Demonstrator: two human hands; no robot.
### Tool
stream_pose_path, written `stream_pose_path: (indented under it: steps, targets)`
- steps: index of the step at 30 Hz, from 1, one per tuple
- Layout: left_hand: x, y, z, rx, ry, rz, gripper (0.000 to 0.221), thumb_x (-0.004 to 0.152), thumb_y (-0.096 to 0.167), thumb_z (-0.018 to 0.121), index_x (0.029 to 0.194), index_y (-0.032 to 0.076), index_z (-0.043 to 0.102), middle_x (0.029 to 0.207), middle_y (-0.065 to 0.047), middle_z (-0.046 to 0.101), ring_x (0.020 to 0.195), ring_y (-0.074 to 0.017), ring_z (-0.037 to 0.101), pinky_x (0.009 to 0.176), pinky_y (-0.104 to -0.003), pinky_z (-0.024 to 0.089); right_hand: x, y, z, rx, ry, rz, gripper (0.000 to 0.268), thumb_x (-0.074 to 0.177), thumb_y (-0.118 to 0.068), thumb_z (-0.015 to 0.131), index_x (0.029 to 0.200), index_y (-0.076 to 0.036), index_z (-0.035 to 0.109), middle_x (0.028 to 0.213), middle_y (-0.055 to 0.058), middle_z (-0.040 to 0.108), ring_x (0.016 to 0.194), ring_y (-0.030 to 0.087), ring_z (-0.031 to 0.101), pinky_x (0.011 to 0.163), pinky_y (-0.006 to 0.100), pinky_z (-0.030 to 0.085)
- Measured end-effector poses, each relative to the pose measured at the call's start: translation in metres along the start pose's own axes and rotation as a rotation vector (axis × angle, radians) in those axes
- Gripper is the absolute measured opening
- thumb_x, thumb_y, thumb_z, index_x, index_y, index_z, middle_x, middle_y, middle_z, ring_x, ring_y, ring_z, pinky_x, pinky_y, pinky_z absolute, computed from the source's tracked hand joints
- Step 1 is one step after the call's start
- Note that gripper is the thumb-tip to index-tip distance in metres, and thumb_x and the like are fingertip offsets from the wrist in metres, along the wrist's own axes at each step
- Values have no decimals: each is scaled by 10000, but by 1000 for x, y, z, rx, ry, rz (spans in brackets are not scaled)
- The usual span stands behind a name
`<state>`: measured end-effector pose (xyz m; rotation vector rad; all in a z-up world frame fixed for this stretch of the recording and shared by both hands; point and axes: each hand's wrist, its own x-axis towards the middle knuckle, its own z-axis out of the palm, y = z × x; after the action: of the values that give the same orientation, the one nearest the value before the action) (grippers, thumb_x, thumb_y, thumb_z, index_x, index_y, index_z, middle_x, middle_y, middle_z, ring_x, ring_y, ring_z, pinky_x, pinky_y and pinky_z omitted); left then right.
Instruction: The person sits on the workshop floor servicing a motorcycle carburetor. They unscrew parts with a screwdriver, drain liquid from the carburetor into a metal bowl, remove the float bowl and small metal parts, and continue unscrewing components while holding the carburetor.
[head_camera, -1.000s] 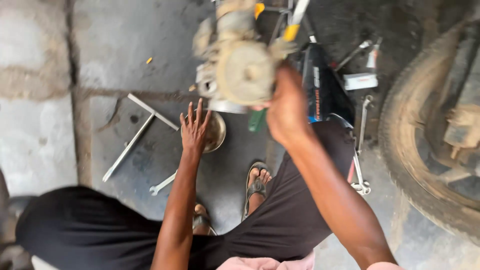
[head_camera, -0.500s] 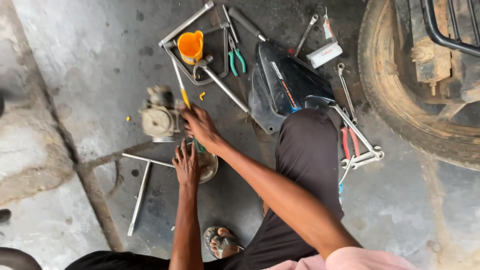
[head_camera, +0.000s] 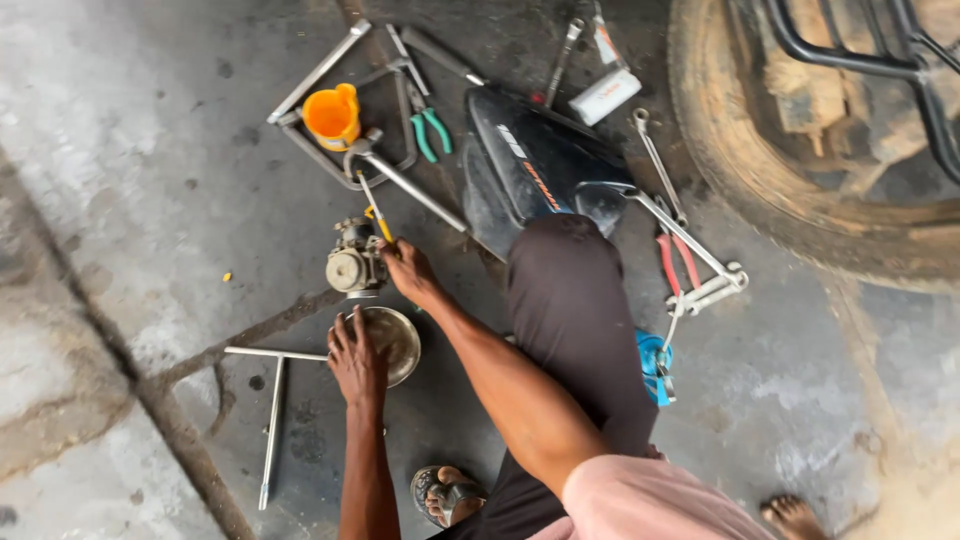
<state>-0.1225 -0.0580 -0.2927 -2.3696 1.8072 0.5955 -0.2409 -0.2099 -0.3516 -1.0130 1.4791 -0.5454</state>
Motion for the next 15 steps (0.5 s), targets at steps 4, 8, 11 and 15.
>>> stream_pose_path:
  steps: [4,8,11,15]
  targets:
    - [-12,-1,3,-102,-30,-46,943,838,339,842,1596,121,326,1544,-235,392,1378,-444,436,1062,-543,452,-9,14,-3,-11,76,22,474,985,-512,494,1003,-67,654,716,107,649,656,222,629,609,411,486]
    - [-12,-3,2,-169,37,-79,951,836,259,820,1588,33,285,1524,-261,392,1339,-473,443,1024,-540,453,-6,5,-3,-35,2,129,547,1021,-551,477,963,-30,632,714,137,628,649,251,612,611,432,488]
    - [-19,-3,-3,-150,42,-77,879,900,219,781,1593,22,278,1515,-268,406,1297,-474,473,1058,-541,454,-9,30,6,-47,-49,146,587,1040,-575,452,995,-18,633,742,129,612,665,250,607,611,447,489]
    - [-22,0,-11,-228,-2,-189,848,891,142,733,1590,35,265,1520,-248,410,1314,-469,467,1032,-535,465,-15,39,4,-28,11,3,540,1023,-542,484,1007,-26,639,730,134,617,671,267,594,635,439,474]
